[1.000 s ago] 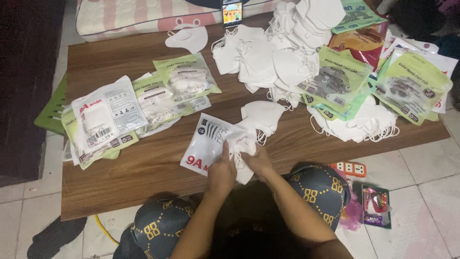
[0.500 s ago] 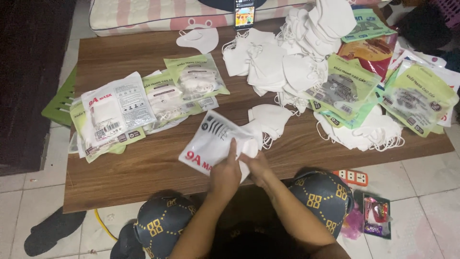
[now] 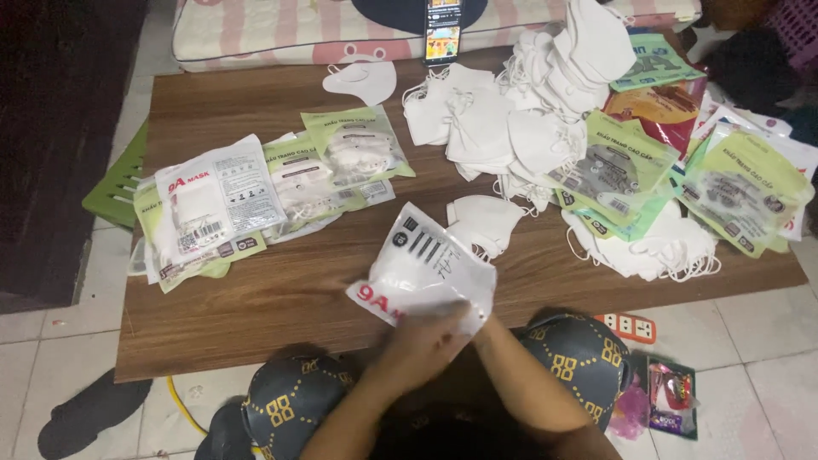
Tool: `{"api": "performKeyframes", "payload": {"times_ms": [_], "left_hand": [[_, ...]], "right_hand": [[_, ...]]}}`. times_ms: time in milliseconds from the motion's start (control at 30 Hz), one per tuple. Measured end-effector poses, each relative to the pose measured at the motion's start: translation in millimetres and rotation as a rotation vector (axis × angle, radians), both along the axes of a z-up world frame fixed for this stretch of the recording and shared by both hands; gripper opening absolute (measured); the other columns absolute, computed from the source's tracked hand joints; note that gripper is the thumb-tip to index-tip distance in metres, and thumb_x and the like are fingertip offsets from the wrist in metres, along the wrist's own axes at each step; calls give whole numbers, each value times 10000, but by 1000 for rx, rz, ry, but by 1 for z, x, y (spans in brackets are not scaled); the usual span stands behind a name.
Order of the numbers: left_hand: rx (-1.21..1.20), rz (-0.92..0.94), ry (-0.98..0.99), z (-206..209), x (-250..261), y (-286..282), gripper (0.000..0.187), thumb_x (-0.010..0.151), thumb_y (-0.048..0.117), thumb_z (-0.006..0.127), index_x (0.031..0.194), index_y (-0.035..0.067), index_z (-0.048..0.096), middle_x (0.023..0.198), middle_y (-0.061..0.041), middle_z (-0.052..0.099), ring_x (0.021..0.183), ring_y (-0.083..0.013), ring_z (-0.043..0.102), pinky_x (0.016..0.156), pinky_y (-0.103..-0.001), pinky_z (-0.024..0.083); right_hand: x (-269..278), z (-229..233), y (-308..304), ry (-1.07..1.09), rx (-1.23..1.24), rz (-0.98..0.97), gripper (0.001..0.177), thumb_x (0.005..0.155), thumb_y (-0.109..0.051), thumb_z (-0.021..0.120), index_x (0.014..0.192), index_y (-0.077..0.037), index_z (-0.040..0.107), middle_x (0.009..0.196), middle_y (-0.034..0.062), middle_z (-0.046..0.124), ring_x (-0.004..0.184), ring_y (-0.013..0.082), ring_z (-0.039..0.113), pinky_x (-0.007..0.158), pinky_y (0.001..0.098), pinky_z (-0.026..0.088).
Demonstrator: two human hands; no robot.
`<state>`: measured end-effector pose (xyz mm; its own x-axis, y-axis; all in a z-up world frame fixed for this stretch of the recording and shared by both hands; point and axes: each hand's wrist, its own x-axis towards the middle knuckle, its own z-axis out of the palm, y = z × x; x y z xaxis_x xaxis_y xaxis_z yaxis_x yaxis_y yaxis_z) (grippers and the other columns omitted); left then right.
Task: The person is folding white face masks and stacking them neatly on a wooden table.
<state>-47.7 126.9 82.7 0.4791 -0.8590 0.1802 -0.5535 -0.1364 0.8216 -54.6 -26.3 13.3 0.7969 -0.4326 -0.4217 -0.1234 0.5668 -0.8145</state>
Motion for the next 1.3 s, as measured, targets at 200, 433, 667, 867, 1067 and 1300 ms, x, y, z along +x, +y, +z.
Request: {"api": "performKeyframes", "payload": {"times_ms": [200, 433, 667, 867, 1067, 1300], "left_hand": [[5, 680, 46, 37, 47, 62, 946, 752, 399, 887, 1469, -60, 475, 1338, -368, 564, 1268, -520, 535, 1050, -614, 443], [-35, 597, 899, 21, 51, 59, 209, 751, 137, 917, 847, 8, 784, 737, -153, 790, 666, -183, 709, 559, -307, 530], [-301, 832, -370, 26, 136, 76, 210, 879, 50, 722, 1087, 43, 754, 1050, -173, 732, 1032, -334, 677, 908, -452, 474], [213, 852, -961, 10, 209, 76, 671, 709, 89, 841, 1360, 137, 684, 1386, -162, 641, 1414, -451, 419, 1147, -668, 156], [427, 598, -458, 25, 152, 43, 572, 891, 278, 758, 1419, 98, 631, 1406, -233, 602, 1402, -464, 446, 1167, -607, 235], [125, 308, -48, -30, 127, 7, 450, 933, 272, 699, 1344, 92, 666, 1268, -208, 688, 1234, -428, 613, 1033, -519, 486]], "right_hand": [[2, 20, -13, 10, -79, 68, 419, 902, -139, 730, 1286, -2, 637, 1110, 180, 732, 978, 286, 720, 889, 444, 601], [0, 43, -33, 19, -169, 139, 412, 918, -172, 721, 1283, 3, 642, 1104, 186, 731, 980, 291, 730, 882, 439, 617], [-7, 49, -65, 39, -281, 159, 375, 942, -175, 702, 1266, 6, 654, 1082, 174, 731, 959, 277, 738, 859, 424, 633], [-15, 49, -90, 162, -643, 231, 309, 926, -165, 737, 1219, -70, 719, 1038, 163, 753, 950, 283, 735, 853, 440, 629], [-1, 41, -93, 266, -1077, 357, 299, 877, -224, 802, 1164, -153, 757, 1008, 165, 773, 986, 337, 741, 855, 445, 616], [31, 51, -88, 472, -1348, 547, 709, 854, -444, 801, 1407, -69, 565, 1155, 196, 728, 1073, 338, 726, 884, 468, 614]]}}
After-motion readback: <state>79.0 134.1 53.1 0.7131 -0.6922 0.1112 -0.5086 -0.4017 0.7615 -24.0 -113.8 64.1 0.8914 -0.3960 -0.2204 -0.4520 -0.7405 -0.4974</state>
